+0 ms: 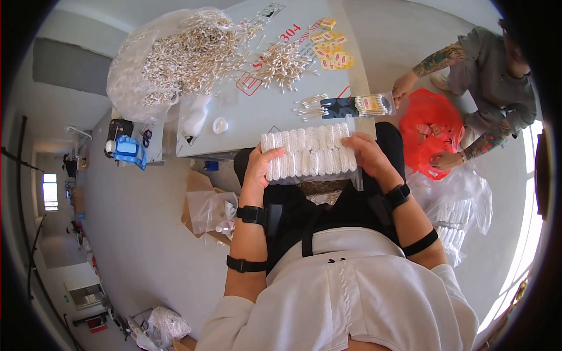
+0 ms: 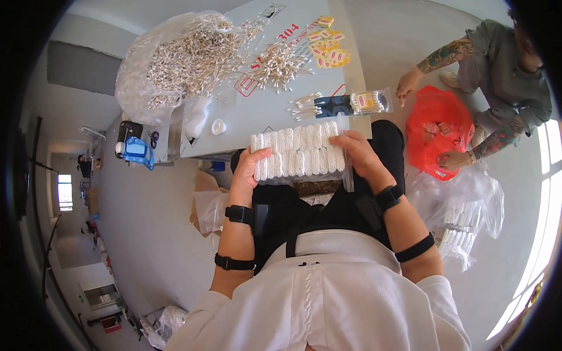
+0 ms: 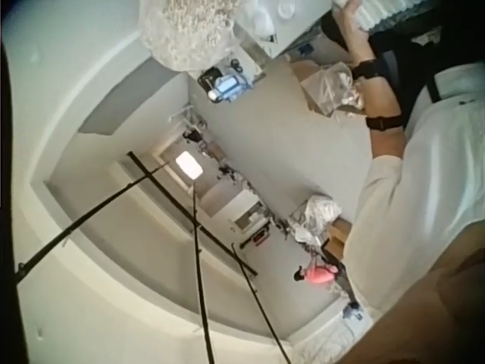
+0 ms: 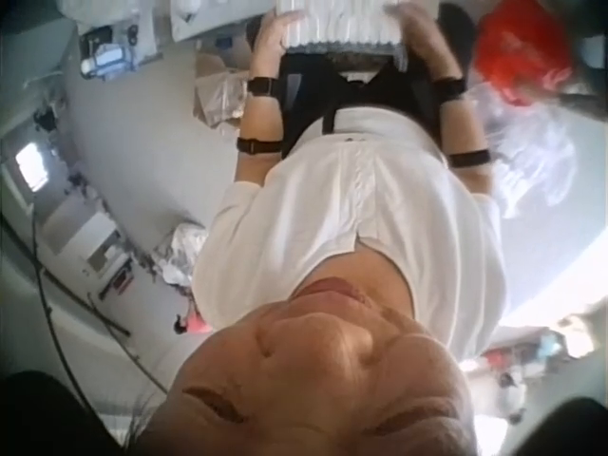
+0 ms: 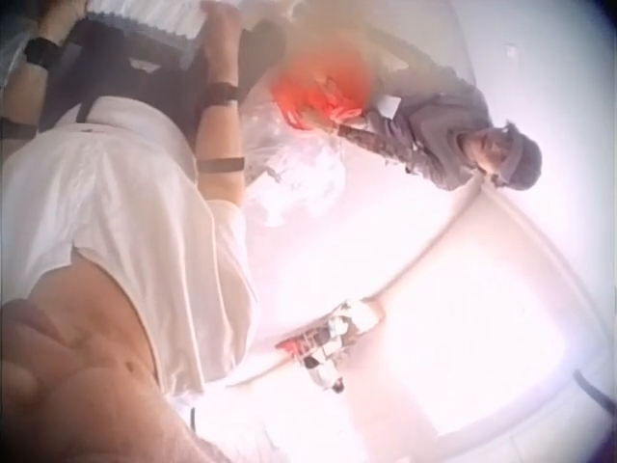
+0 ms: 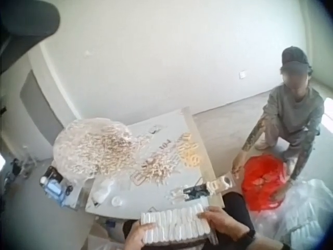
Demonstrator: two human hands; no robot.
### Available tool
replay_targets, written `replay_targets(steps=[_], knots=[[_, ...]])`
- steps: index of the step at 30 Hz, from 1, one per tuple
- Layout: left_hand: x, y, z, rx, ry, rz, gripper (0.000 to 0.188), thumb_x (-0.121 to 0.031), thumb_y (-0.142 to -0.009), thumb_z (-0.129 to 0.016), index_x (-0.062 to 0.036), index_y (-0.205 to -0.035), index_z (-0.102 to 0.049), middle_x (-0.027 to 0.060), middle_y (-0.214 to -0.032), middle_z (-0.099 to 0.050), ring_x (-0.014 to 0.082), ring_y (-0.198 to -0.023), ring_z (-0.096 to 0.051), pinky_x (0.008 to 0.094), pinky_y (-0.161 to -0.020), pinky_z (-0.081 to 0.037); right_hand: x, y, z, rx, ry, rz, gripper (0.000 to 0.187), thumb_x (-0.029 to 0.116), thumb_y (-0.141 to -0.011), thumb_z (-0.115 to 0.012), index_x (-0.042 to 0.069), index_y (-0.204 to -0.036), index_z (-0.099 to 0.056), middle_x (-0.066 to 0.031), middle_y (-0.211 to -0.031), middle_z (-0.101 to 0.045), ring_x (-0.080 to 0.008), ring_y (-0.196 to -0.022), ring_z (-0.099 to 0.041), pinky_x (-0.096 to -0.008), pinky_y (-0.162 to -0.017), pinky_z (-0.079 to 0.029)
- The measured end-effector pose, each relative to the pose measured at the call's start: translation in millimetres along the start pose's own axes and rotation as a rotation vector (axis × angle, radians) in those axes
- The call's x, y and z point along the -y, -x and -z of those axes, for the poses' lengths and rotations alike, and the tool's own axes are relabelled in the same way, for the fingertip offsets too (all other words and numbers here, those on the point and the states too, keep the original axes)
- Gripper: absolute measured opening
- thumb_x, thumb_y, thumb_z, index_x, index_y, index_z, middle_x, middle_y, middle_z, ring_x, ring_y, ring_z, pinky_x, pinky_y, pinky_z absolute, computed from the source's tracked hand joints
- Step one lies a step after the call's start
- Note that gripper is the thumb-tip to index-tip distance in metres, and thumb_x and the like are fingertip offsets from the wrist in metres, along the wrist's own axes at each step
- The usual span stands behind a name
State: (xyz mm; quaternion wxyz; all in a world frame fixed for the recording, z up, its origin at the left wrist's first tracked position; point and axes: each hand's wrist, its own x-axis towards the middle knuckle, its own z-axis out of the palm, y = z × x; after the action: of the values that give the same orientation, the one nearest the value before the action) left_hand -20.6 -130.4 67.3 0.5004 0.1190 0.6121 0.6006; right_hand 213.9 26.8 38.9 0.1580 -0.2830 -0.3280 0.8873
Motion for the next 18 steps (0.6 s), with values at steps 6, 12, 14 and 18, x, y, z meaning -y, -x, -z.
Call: replay_targets(steps=[6,12,14,18], knots=[[13,-15,5,-0.095,0.061,0.006,0.045,-0.010,-0.075,-0.069,0.0032,-0.115,-0.055,0.0092,-0.100,-0.063,0.0198,-0.088,-0.061,0.0333,-0.079,-0.049,-4,-14,-13,-0.155,0.124,0.147,0.032,0.022,-0.088,-0.060,-0.004,-0.106,-0.059,-0.0055,-0.092,-0.062,-0.0111,-0.080,-0.058,-0.0240,-0.072,-0.046],[12,-30,3,-0.126,0.072,-0.015,0.043,-0.012,-0.077,-0.068,0.0042,-0.114,-0.055,0.0100,-0.102,-0.062,0.0193,-0.089,-0.061,0.0324,-0.078,-0.049,-4,-37,-10,-0.247,0.571,0.297,0.034,0.028,-0.089,-0.058,-0.005,-0.095,-0.060,-0.0055,-0.080,-0.060,-0.0087,-0.071,-0.050,-0.0268,-0.064,-0.043],[8,-37,4,-0.127,0.051,-0.053,0.042,-0.013,-0.077,-0.068,0.0047,-0.113,-0.055,0.0105,-0.102,-0.063,0.0193,-0.088,-0.061,0.0321,-0.077,-0.049,4,-40,-17,-0.274,0.624,0.270,0.035,0.028,-0.090,-0.057,-0.006,-0.091,-0.061,-0.0047,-0.075,-0.060,-0.0084,-0.070,-0.050,-0.0270,-0.063,-0.042],[-3,-54,1,-0.151,0.014,-0.030,0.037,-0.013,-0.077,-0.069,0.0052,-0.107,-0.058,0.0107,-0.098,-0.064,0.0195,-0.084,-0.063,0.0323,-0.074,-0.049,9,-61,-15,-0.298,0.599,0.298,0.034,0.027,-0.090,-0.056,-0.006,-0.084,-0.062,-0.0023,-0.071,-0.059,-0.0084,-0.066,-0.050,-0.0276,-0.061,-0.042]])
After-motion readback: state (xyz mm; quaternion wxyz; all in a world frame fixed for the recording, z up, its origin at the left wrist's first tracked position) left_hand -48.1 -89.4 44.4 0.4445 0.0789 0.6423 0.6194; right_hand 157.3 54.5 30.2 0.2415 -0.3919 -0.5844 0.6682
